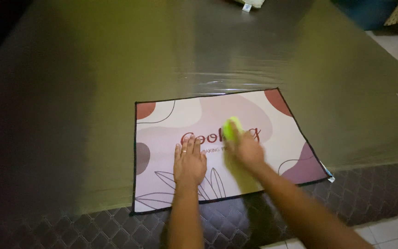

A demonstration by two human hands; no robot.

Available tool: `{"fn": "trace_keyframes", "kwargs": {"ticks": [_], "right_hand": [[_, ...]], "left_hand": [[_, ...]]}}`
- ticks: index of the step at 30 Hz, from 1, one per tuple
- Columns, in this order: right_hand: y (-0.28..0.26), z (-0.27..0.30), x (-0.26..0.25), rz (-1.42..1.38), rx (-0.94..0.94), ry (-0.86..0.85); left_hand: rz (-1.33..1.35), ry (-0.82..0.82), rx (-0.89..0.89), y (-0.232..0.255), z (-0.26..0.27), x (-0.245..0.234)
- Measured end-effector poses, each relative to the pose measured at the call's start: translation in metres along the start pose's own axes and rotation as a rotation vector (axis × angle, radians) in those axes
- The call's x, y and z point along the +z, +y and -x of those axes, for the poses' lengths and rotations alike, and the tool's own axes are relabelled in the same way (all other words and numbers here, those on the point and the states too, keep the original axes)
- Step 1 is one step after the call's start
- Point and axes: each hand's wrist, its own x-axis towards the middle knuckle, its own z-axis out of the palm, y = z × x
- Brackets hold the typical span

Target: Cleaning a kitchen mat using a small green cloth on top of a bed.

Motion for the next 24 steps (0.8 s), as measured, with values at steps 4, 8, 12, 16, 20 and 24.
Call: {"fn": "trace_keyframes", "kwargs": {"ticks": [4,8,12,16,20,24], "right_hand": [[0.129,-0.017,-0.022,0.136,0.243,-0.057],[0.255,-0.023,-0.031,0.243,0.146,0.132],[0.217,-0.026,-0.047,0.140,0.127,0.118],[0.117,-0.023,-0.056,0.035,0.123,0.107],[-0.014,0.003,-0.010,-0.011,0.053,0.021],[-0.036,0.005,0.012,0.000,0.030,-0.085]], "left_hand": [[-0.015,-0.011,-0.009,0.005,0.003,-0.008],[-0.024,-0.042,-0.030,0.006,0.000,-0.011],[-0.044,-0.048,-0.040,0.008,0.000,-0.011],[-0.031,-0.062,-0.064,0.009,0.000,-0.009],[-0.057,-0.074,-0.054,0.009,-0.002,-0.008],[-0.043,-0.111,-0.058,0.004,-0.002,-0.012]]}}
